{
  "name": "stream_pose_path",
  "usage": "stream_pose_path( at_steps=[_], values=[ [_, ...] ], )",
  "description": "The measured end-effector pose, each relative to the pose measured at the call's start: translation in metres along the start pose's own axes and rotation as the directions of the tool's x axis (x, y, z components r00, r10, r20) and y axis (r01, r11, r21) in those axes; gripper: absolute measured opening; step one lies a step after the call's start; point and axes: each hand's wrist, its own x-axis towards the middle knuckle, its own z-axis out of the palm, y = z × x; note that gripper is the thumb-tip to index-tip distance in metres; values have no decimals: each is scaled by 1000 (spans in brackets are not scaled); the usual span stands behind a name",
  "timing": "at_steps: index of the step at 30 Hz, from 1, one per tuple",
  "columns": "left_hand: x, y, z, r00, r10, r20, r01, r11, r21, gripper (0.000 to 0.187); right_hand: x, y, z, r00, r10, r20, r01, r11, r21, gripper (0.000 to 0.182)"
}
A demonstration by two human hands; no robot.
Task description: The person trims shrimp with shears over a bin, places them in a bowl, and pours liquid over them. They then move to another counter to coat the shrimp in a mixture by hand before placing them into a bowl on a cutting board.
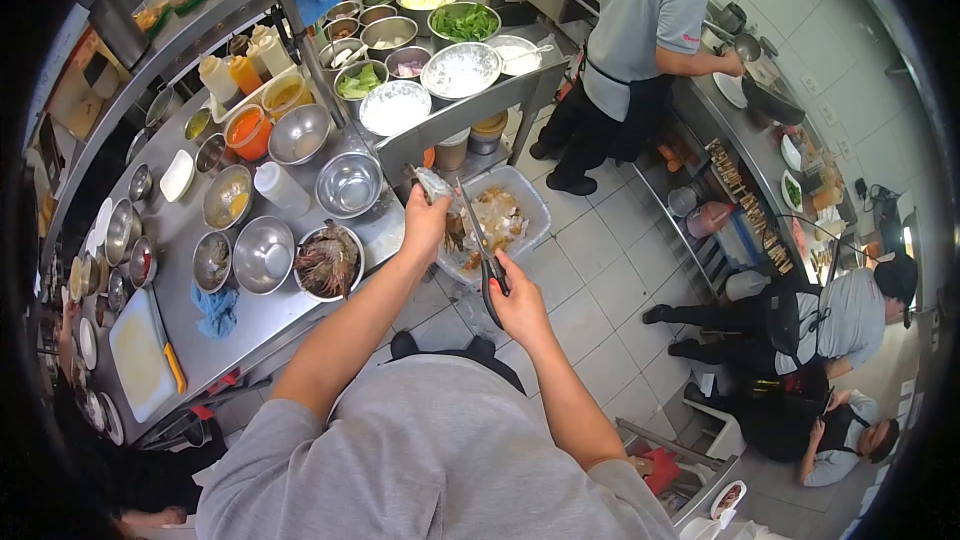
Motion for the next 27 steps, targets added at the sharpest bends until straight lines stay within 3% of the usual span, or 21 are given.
stream_pose_path(
  at_steps=[5, 7, 10, 11, 13, 14, 16, 20, 25, 27],
  values=[
    [2, -14, -6, 993, 108, 49, -113, 985, 133, 22, 21, -16, 3, 990, -89, -113, 96, 994, 59, 67],
    [-3, -13, -6, 975, 187, 119, -218, 898, 383, 22, 45, -23, 5, 965, -167, -204, 210, 954, 215, 77],
    [-16, -8, 3, 958, 241, 154, -286, 827, 484, 26, 80, -38, 14, 925, -254, -282, 304, 941, 151, 80],
    [-21, -3, 5, 958, 242, 156, -287, 827, 483, 26, 89, -40, 18, 924, -255, -284, 305, 940, 149, 80],
    [-30, 11, 9, 979, 141, 146, -203, 713, 671, 29, 104, -39, 25, 915, -270, -299, 320, 939, 130, 69],
    [-31, 10, 10, 980, 143, 140, -200, 714, 671, 29, 106, -37, 26, 917, -273, -292, 320, 938, 129, 69],
    [-32, 7, 9, 944, 290, 160, -315, 633, 707, 30, 112, -33, 30, 922, -283, -264, 313, 947, 78, 77],
    [-32, -2, 0, 926, 326, 192, -359, 598, 717, 30, 117, -25, 35, 911, -315, -265, 348, 934, 85, 70],
    [-33, 7, -3, 918, 316, 239, -373, 489, 788, 36, 119, -28, 35, 895, -308, -323, 266, 949, -170, 58],
    [-31, 7, -5, 911, 319, 261, -389, 457, 800, 38, 119, -28, 35, 896, -310, -319, 270, 949, -163, 58]
  ],
)
